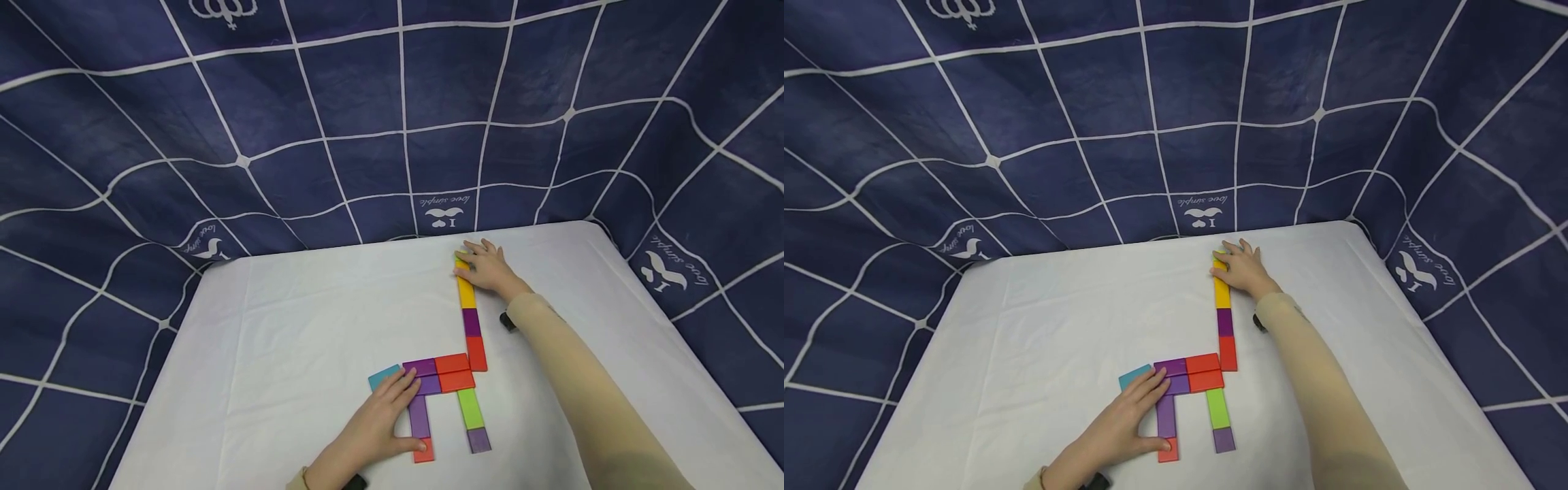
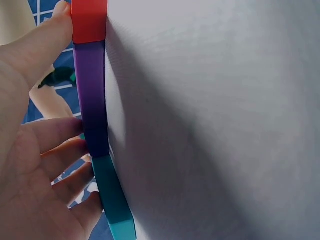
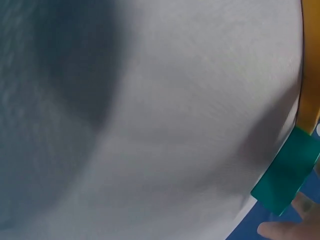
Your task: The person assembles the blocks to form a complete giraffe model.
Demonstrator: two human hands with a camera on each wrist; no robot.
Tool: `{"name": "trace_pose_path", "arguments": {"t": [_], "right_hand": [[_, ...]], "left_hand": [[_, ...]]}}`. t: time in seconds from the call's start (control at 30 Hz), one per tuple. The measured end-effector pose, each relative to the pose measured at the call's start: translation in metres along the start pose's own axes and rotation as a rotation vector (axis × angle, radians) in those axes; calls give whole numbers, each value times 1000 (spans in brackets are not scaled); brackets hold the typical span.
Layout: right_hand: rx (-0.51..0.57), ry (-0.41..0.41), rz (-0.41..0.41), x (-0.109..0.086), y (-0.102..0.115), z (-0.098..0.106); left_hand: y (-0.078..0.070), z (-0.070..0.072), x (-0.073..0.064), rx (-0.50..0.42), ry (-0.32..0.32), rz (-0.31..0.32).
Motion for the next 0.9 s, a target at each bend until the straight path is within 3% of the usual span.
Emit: {"name": "trace_pose_path", "arguments": {"t": [0.53, 0.73, 0.9], "right_hand": [[6, 13, -14, -2, -2, -3], [83, -99, -18, -10, -8, 10], [168, -263, -117, -25, -24, 28]], "left_hand": [[1, -4, 1, -10, 22, 24], [2, -4, 3, -14, 30, 42], [3, -4, 2, -32, 42, 54]]}}
Point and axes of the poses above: each hand's wrist, its own x-axis towards the middle knuckle, its own z-axis out of the back of the hand, y = z × x, the point moved 9 cm from there along x, towards the middle knuckle, and after that the axes turned 8 degrees about -x, right-handed, at the moved point
